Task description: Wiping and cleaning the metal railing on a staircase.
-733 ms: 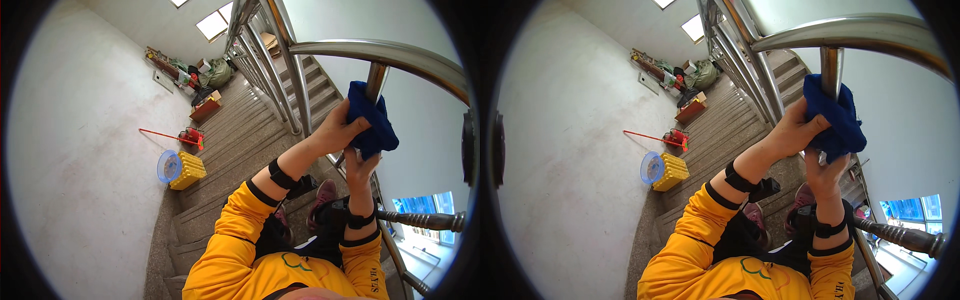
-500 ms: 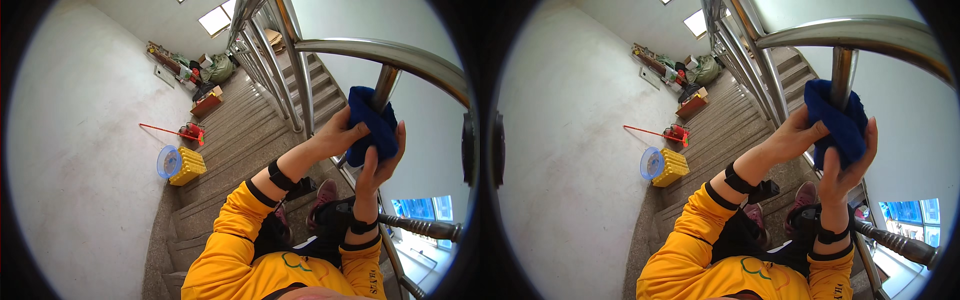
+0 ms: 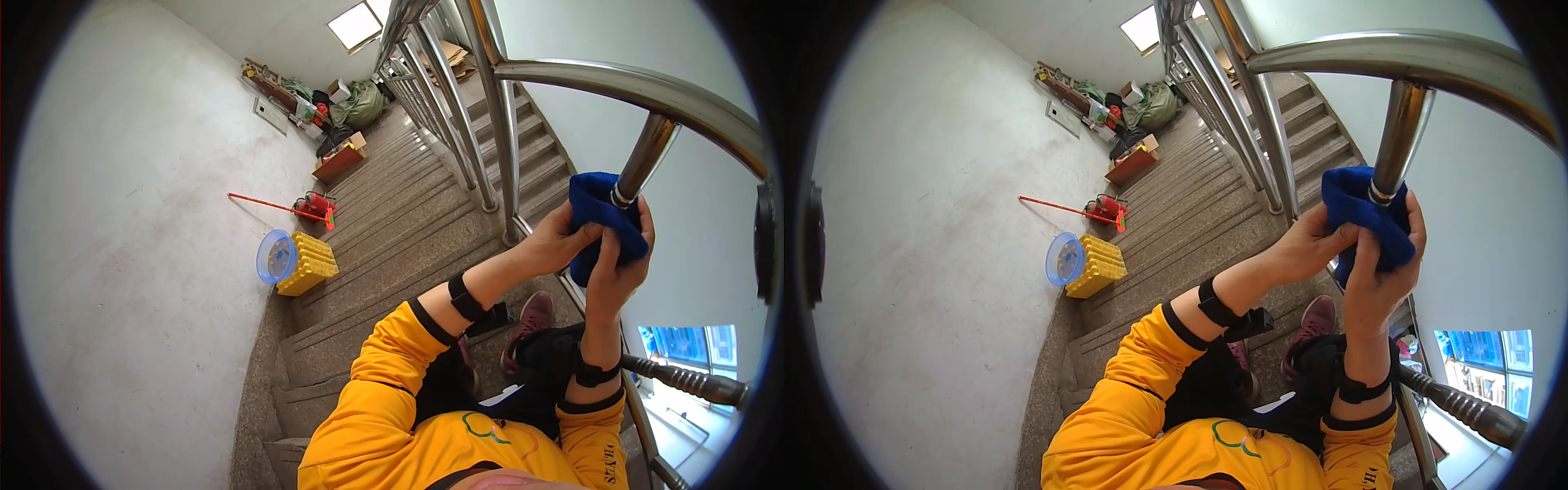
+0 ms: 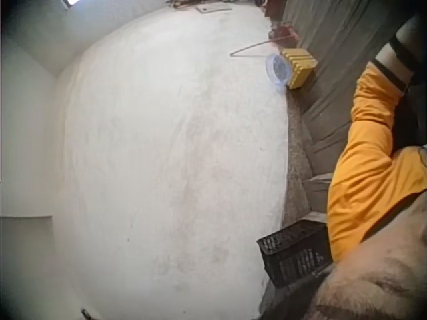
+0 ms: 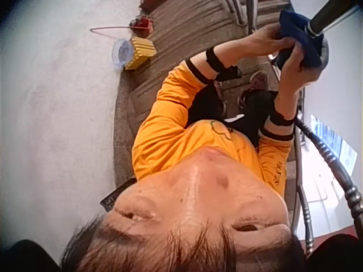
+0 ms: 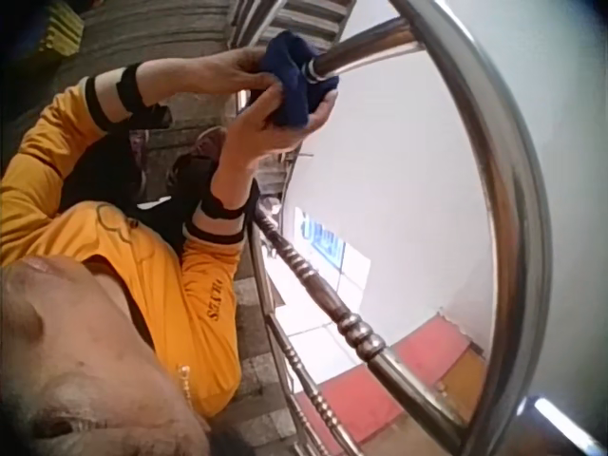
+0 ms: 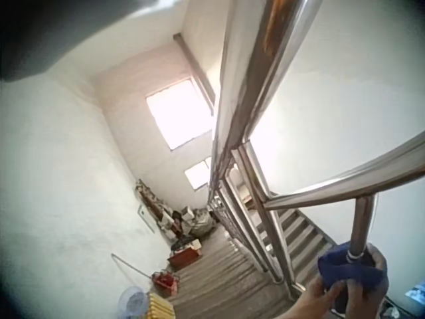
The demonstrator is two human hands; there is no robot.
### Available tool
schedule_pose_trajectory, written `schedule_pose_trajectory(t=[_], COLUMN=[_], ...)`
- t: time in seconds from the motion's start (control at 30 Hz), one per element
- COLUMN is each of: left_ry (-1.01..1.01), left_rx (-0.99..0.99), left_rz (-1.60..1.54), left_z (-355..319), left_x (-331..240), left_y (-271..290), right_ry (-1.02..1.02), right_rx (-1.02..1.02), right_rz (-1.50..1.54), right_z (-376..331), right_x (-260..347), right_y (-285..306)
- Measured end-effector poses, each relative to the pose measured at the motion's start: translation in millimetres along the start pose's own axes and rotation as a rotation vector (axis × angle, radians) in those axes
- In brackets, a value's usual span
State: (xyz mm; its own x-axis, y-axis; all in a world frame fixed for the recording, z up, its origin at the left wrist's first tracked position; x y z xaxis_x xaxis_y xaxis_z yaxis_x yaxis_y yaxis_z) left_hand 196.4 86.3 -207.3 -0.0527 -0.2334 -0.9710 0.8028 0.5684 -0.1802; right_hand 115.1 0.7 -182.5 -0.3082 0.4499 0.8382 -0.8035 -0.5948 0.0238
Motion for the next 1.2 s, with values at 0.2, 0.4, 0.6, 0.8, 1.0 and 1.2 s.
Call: schedule_pose_trajectory(t=[0.2,0.4,0.6,0.8,1.0,1.2], left_ry=[0.038,0.075,0.039,-0.076,0.112,0.103], left_rx=[-0.021,-0.040,-0.057,-0.072,-0.102,-0.129], left_rz=[-0.027,0.008,0.007,-0.010,-0.137,-0.023], left_z=[-4,-4,-4,-1,-2,-9], left_x=[15,31,16,1,48,44], left_y=[3,4,-4,-10,-3,2], right_ry=[0.073,-0.136,-0.102,-0.013,-0.198,-0.229], right_rx=[0.055,0.133,0.100,0.015,0.071,0.109], right_rz=[-0.148,-0.008,0.024,0.138,0.011,-0.043], right_z=[-2,-1,1,-1,-1,-2], right_x=[-6,-6,-3,9,-11,-15], right_y=[-1,0,2,-2,-1,-5])
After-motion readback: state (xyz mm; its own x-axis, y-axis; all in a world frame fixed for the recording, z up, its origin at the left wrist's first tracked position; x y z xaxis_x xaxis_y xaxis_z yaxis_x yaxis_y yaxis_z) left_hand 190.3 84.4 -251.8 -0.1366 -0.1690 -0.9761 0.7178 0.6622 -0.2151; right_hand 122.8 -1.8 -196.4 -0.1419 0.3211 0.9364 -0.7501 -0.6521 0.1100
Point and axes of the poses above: each hand's wrist, its own z-axis towards the middle knuckle, its own y-axis out of the back of the hand, x = y × z, the point moved 2 cm from there along z, towards the middle knuckle, and after that the axes turned 1 degree about x, right-handed, at the moved point
